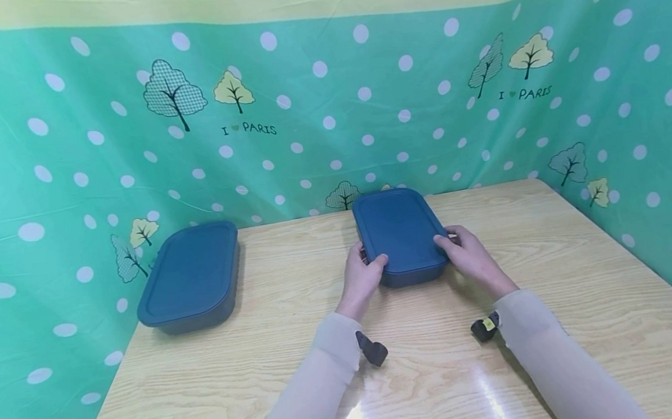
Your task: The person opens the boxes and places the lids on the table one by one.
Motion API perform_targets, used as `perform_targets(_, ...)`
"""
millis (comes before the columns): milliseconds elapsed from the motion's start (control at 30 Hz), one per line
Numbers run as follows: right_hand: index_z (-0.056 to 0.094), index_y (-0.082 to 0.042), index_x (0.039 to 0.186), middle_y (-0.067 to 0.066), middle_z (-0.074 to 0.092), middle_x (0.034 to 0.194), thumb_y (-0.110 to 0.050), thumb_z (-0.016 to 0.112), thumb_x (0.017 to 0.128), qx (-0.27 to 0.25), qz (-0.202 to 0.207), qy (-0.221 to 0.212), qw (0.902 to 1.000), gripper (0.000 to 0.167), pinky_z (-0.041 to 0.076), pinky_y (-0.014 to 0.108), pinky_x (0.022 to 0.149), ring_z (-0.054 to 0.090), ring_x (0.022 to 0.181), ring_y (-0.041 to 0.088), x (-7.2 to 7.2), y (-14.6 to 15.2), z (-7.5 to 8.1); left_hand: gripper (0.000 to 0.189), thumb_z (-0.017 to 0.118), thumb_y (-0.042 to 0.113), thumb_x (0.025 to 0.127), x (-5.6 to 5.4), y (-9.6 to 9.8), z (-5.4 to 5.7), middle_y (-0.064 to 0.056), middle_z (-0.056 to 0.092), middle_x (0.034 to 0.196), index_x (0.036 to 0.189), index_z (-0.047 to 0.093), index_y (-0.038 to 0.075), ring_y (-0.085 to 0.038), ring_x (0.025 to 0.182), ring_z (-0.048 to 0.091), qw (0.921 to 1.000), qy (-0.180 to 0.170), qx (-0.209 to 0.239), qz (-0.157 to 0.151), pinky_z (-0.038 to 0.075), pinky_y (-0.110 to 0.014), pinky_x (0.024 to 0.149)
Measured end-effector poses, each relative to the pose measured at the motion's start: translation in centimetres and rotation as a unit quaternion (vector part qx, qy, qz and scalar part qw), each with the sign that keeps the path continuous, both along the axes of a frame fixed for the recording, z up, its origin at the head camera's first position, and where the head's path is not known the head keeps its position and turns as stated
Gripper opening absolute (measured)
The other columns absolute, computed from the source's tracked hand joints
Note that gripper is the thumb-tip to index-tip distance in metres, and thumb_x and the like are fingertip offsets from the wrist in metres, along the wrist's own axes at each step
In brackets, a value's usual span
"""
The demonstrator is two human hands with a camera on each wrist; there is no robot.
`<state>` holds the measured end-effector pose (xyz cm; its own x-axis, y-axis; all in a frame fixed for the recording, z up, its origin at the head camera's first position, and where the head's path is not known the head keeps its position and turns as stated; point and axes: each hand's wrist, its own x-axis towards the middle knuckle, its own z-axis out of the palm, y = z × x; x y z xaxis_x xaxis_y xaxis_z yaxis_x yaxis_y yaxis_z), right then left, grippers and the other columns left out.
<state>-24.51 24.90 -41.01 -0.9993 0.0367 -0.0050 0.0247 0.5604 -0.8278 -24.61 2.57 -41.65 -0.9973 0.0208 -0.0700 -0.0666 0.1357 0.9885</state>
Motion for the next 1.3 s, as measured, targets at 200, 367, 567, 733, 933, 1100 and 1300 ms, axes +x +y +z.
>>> perform_targets(200,0.026,0.003,0.146,0.028,0.036,0.143,-0.044,0.04,0.1,-0.003,0.0,0.001,1.0,0.067,0.036,0.054,0.104,0.04,0.129,0.042,0.06,-0.11,0.07,0.063,0.059,0.019,0.092,-0.05,-0.03,0.07,-0.016,0.042,0.142,0.147,0.03,0.006,-0.03,0.129,0.044,1.0,0.0,0.002,-0.002,0.04,-0.041,0.104)
perform_targets(367,0.026,0.003,0.146,0.028,0.036,0.143,-0.043,0.041,0.1,-0.002,0.001,0.003,1.0,0.067,0.035,0.054,0.104,0.04,0.129,0.042,-0.02,-0.03,0.01,0.064,0.059,0.019,0.092,-0.14,-0.02,-0.02,-0.017,0.042,0.142,0.147,0.029,0.006,-0.032,0.129,0.044,1.0,0.005,-0.001,-0.002,0.04,-0.042,0.103)
perform_targets(567,0.026,0.004,0.146,0.029,0.037,0.142,-0.043,0.04,0.1,0.001,0.002,0.003,1.0,0.067,0.035,0.054,0.104,0.04,0.129,0.042,0.03,0.04,0.03,0.063,0.059,0.019,0.092,-0.05,-0.05,0.11,-0.017,0.043,0.141,0.146,0.031,0.007,-0.031,0.128,0.044,1.0,0.001,0.007,-0.001,0.04,-0.041,0.104)
perform_targets(733,0.026,0.004,0.146,0.029,0.038,0.141,-0.044,0.039,0.1,0.001,-0.001,-0.006,1.0,0.067,0.036,0.053,0.104,0.041,0.128,0.041,-0.01,0.05,0.03,0.063,0.059,0.02,0.092,-0.28,-0.08,-0.08,-0.017,0.044,0.141,0.146,0.031,0.006,-0.03,0.129,0.045,0.9999,-0.01,0.01,0.001,0.04,-0.04,0.104)
perform_targets(933,0.026,0.004,0.146,0.029,0.038,0.141,-0.041,0.039,0.101,-0.001,0.003,-0.006,1.0,0.065,0.035,0.052,0.104,0.04,0.129,0.041,-0.07,0.03,0.08,0.061,0.059,0.02,0.092,-0.41,-0.21,-0.17,-0.016,0.044,0.141,0.146,0.033,0.006,-0.03,0.128,0.045,0.9999,-0.011,0.009,0.002,0.041,-0.039,0.103)
perform_targets(1100,0.025,0.004,0.146,0.029,0.039,0.14,-0.031,0.04,0.101,-0.01,0.007,-0.009,0.9999,0.059,0.037,0.051,0.104,0.042,0.128,0.041,-0.06,-0.04,0.11,0.061,0.059,0.018,0.092,-0.48,-0.23,-0.24,-0.016,0.045,0.14,0.145,0.034,0.006,-0.03,0.128,0.046,0.9999,-0.004,0.01,0.002,0.041,-0.039,0.103)
perform_targets(1300,0.026,0.005,0.146,0.03,0.04,0.138,-0.026,0.041,0.1,-0.006,0.01,-0.009,0.9999,0.057,0.039,0.052,0.101,0.044,0.125,0.042,-0.04,-0.1,0.06,0.061,0.059,0.016,0.091,-0.49,-0.25,-0.29,-0.016,0.046,0.139,0.146,0.034,0.006,-0.03,0.127,0.046,0.9998,-0.003,0.017,0.006,0.042,-0.039,0.102)
